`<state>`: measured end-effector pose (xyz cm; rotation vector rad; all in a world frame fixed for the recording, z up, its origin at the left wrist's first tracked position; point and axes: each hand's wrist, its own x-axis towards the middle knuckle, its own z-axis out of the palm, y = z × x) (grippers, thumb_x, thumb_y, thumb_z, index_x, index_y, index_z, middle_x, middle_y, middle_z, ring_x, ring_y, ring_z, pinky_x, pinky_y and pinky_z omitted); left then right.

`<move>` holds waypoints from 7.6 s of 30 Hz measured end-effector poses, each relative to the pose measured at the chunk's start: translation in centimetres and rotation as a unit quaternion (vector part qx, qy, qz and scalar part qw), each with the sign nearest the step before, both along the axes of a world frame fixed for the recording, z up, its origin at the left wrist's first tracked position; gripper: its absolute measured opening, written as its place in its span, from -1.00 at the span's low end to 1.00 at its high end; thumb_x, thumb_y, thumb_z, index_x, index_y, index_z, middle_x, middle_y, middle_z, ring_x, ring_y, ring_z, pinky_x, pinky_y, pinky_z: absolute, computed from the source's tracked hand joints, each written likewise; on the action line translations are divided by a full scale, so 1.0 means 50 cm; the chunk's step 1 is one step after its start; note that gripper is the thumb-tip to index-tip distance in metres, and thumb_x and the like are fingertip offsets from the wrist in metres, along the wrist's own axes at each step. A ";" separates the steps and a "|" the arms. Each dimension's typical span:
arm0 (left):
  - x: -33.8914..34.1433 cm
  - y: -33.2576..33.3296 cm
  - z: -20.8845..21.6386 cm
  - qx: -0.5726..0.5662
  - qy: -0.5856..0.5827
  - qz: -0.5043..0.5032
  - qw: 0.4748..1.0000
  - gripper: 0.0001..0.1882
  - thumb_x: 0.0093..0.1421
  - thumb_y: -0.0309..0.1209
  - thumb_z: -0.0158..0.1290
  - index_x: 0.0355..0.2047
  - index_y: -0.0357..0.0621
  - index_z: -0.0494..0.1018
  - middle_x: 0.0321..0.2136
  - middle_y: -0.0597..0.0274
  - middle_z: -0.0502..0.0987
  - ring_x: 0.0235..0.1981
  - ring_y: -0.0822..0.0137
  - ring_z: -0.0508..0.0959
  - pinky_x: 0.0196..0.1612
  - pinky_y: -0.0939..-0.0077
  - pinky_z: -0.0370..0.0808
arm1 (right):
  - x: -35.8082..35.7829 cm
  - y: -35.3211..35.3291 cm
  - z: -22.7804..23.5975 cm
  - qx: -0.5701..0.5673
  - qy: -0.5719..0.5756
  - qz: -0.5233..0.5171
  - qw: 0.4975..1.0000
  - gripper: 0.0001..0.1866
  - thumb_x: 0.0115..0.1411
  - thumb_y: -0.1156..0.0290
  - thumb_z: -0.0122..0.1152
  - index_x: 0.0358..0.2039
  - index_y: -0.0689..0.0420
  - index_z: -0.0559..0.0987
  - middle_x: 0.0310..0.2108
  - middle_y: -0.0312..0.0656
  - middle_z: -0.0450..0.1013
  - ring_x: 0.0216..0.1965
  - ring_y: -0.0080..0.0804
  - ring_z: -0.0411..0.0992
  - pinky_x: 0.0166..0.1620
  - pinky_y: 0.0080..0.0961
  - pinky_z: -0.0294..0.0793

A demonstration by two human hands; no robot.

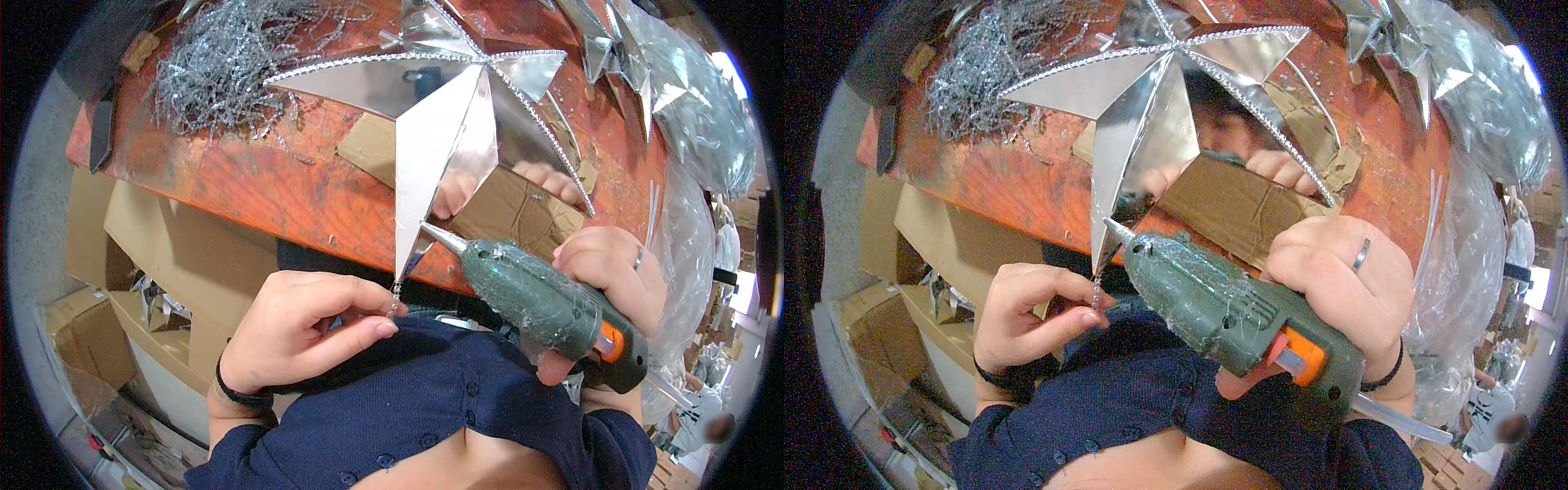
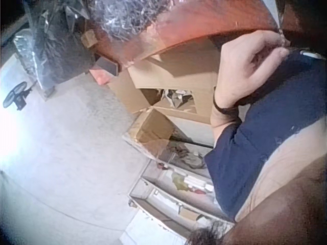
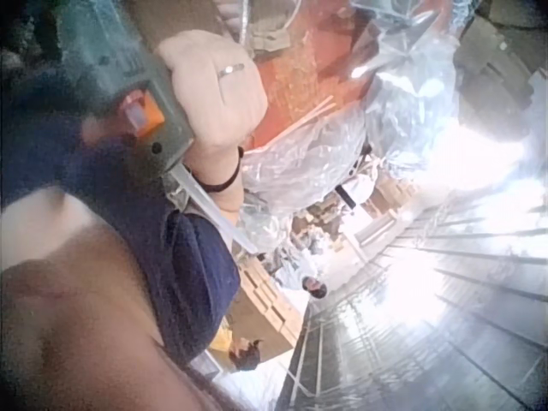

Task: The recorder uses a hot glue gun to apply decorative rhinestone strips to the edges of large silver stars.

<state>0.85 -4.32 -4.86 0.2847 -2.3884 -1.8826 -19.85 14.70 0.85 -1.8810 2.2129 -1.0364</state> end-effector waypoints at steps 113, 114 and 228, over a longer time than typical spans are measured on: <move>-0.259 -0.122 0.146 -0.488 -0.023 -0.215 0.846 0.09 0.19 -0.09 0.13 0.32 -0.52 -0.36 0.15 -0.41 0.19 0.17 -0.10 0.28 0.21 0.31 0.26 | -0.023 -0.124 0.034 0.087 -0.051 0.001 0.995 -0.85 -0.06 0.55 0.42 -0.49 0.21 0.59 -0.43 -0.26 0.47 -0.30 -0.43 0.46 -0.17 -0.55 0.41; -0.261 -0.126 0.146 -0.484 -0.025 -0.215 0.848 0.09 0.19 -0.10 0.13 0.32 -0.53 -0.36 0.15 -0.41 0.19 0.16 -0.10 0.28 0.20 0.32 0.26 | -0.030 -0.124 0.032 0.073 -0.058 0.008 0.996 -0.86 -0.04 0.54 0.42 -0.48 0.22 0.59 -0.43 -0.26 0.47 -0.30 -0.45 0.45 -0.17 -0.57 0.40; -0.164 -0.127 0.152 -0.387 0.198 0.007 0.900 -0.34 0.24 -0.17 0.04 0.22 -0.38 0.23 0.22 -0.06 0.31 0.29 0.12 0.25 0.34 0.23 0.06 | -0.158 0.114 -0.011 -0.377 -0.432 -0.062 0.817 -0.69 0.35 0.44 0.00 0.07 0.24 0.41 -0.38 -0.34 0.24 -0.43 -0.64 0.16 -0.48 -0.75 0.18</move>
